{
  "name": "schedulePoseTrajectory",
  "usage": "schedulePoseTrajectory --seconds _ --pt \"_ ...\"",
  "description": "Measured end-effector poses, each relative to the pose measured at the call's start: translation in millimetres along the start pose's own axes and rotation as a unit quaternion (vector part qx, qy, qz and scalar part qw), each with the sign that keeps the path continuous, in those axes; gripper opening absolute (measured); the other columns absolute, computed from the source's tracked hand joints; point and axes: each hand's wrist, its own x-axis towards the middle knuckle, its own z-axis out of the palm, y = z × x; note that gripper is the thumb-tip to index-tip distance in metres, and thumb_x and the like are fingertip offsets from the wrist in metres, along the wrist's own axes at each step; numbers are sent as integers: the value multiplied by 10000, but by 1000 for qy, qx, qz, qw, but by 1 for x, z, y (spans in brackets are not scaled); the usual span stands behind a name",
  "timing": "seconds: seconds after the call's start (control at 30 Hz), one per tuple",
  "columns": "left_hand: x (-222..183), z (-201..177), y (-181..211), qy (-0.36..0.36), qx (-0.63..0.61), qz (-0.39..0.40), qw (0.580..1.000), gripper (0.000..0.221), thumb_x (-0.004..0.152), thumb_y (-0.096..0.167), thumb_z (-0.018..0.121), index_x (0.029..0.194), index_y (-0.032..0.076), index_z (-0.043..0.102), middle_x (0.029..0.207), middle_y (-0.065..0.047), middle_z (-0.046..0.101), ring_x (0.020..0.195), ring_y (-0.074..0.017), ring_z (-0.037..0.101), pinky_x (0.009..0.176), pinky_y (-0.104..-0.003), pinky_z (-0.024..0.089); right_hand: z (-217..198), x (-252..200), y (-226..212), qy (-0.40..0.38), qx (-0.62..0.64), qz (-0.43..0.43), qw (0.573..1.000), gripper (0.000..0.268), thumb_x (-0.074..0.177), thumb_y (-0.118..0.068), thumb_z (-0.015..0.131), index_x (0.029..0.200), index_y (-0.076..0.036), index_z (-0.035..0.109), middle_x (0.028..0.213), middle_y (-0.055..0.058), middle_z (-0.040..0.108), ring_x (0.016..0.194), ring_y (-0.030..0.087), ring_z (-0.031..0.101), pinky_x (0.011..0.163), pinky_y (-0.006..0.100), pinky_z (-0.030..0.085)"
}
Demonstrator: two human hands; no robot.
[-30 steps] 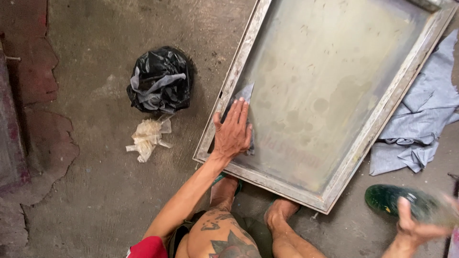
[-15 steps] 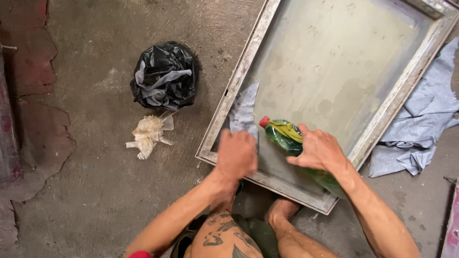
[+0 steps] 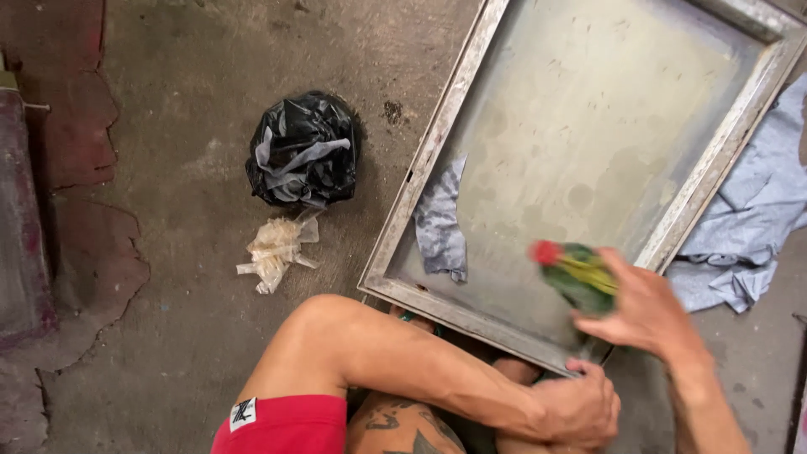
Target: Cleaning a screen printing frame by applying a liquid solution and scrubbing with a cloth.
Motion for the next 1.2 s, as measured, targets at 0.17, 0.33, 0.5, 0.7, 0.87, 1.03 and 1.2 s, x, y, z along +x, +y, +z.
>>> schedulePoseTrajectory --seconds 0.17,0.33,0.5,0.7,0.87,1.03,1.2 --pt "8 17 4 -126 -48 74 988 266 965 92 456 871 57 702 796 -259 649 551 -413 554 418 -560 355 101 -55 141 338 218 -26 915 639 658 -207 933 1192 26 671 1098 141 715 1004 253 682 982 364 526" --pt "6 -28 -9 -272 -169 75 944 291 953 159 446 1000 214 728 1017 -93 688 753 -303 689 576 -519 435 262 -85 225 537 -117 441 709 889 1301 -796 728 1417 47 472 1180 164 625 935 292 715 729 313 654" --pt "21 -67 -59 -214 -362 80 904 330 878 220 556 1202 242 503 1198 29 707 1139 -174 689 914 -386 499 254 -85 196 646 -7 318 694 631 1162 -364 815 1395 120 484 1222 256 586 1030 387 645 845 425 581" --pt "22 -124 -202 -80 -500 -35 862 471 909 82 535 1337 97 338 1155 -156 652 981 -382 660 921 -485 547 268 -75 143 749 297 215 552 555 1051 -27 897 1368 52 449 1311 275 540 1152 380 581 1000 491 513" --pt "-96 -63 -258 131 -307 -389 859 325 744 -90 534 1026 15 658 1113 -132 665 1060 -344 610 969 -439 491 263 -46 60 554 551 352 515 369 959 -250 851 1056 -167 504 973 -22 571 841 88 542 705 263 463" --pt "-197 -2 -247 76 -280 -708 644 348 1020 281 475 1272 45 517 1049 -164 556 950 -303 622 833 -423 523 162 82 -87 520 115 -282 798 311 920 -128 645 1212 -134 754 1238 90 713 1120 282 693 959 422 565" --pt "-203 7 -245 132 -296 -704 632 323 1026 260 492 1255 33 510 1026 -223 602 982 -442 650 830 -511 510 95 169 -161 559 -55 -355 747 273 1007 -101 487 1149 -109 721 1215 121 682 1141 287 685 978 417 555"
